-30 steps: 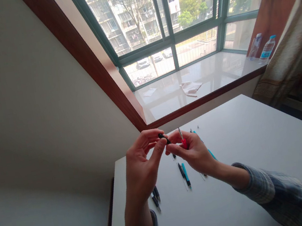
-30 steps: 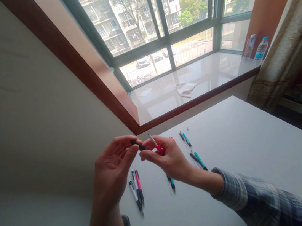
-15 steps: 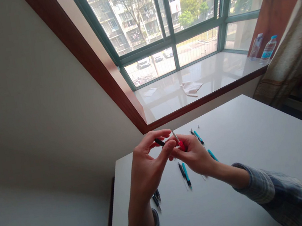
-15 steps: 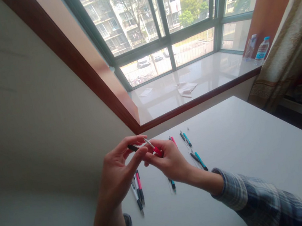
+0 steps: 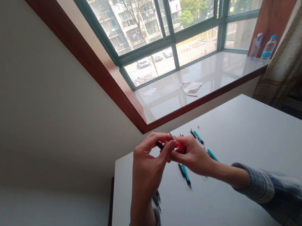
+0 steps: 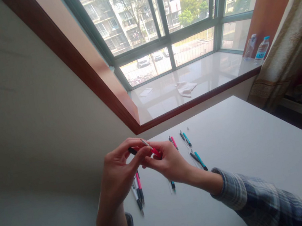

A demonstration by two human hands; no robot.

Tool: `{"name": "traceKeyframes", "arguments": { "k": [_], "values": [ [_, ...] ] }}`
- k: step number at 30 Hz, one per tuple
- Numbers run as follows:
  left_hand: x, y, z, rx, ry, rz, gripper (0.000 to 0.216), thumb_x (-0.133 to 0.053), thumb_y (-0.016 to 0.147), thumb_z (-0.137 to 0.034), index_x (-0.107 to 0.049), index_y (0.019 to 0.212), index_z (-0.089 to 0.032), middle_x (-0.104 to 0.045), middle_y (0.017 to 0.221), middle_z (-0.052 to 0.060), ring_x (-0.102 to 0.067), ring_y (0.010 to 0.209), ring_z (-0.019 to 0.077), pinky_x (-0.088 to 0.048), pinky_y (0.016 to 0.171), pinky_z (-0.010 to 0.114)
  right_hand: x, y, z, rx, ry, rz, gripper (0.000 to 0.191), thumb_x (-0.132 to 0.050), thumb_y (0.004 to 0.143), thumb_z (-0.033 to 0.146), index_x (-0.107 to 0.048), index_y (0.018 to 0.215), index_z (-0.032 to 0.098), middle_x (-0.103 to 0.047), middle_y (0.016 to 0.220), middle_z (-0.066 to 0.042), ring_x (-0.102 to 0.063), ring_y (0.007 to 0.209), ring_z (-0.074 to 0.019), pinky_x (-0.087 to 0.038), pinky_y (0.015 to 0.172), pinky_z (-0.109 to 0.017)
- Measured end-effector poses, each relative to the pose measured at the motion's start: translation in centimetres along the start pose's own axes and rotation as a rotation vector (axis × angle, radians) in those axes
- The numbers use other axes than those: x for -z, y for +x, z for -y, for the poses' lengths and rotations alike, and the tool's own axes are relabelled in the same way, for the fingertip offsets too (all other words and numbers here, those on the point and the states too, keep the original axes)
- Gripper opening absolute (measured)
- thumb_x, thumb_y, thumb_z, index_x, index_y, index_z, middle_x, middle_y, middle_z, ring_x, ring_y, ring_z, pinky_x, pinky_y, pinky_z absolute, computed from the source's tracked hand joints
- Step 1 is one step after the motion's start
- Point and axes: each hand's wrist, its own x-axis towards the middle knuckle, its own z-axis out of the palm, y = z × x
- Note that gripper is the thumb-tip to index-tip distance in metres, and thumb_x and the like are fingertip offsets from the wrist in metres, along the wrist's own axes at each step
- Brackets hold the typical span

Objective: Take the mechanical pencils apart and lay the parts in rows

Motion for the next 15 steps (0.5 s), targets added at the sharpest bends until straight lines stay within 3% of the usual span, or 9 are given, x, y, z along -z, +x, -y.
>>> {"name": "traceKeyframes", "arguments": {
  "k": [4,7,12,15],
  "values": [
    [0.0,0.0,-0.2,0.022,0.001,0.001,0.013,-0.081,0.084,-0.030,-0.081,0.094,-0.021,-0.078,0.096,0.005,-0.071,0.084,0.0198,-0.059,0.071,0.026,0.0,0.0,0.2,-0.012,-0.039,-0.003,0.029,-0.082,0.084,0.043,-0.074,0.085,0.016,-0.069,0.074,-0.002,-0.060,0.066,-0.0137,-0.048,0.059,-0.025],
    [0.0,0.0,-0.2,0.033,-0.006,-0.011,0.013,-0.081,0.083,-0.030,-0.082,0.093,-0.021,-0.078,0.089,0.005,-0.071,0.079,0.0193,-0.058,0.066,0.025,0.0,0.0,0.2,-0.019,-0.041,0.006,0.031,-0.082,0.083,0.045,-0.074,0.083,0.015,-0.066,0.074,-0.001,-0.054,0.063,-0.0115,-0.043,0.055,-0.023],
    [0.2,0.0,0.5,0.028,0.022,-0.032,0.010,-0.081,0.084,-0.029,-0.082,0.090,-0.022,-0.079,0.087,0.004,-0.072,0.082,0.0199,-0.059,0.074,0.027,0.0,-0.2,0.2,-0.068,-0.052,0.012,0.034,-0.079,0.086,0.048,-0.073,0.083,0.015,-0.044,0.063,0.005,-0.031,0.054,-0.0073,-0.024,0.047,-0.022],
    [0.3,0.0,0.8,0.029,0.027,-0.009,0.011,-0.081,0.084,-0.029,-0.082,0.092,-0.022,-0.080,0.088,0.003,-0.074,0.082,0.0201,-0.059,0.075,0.027,-0.1,-0.2,0.2,-0.071,-0.046,-0.001,0.037,-0.075,0.088,0.052,-0.074,0.084,0.015,-0.043,0.065,0.004,-0.028,0.056,-0.0077,-0.024,0.048,-0.023]
  ]
}}
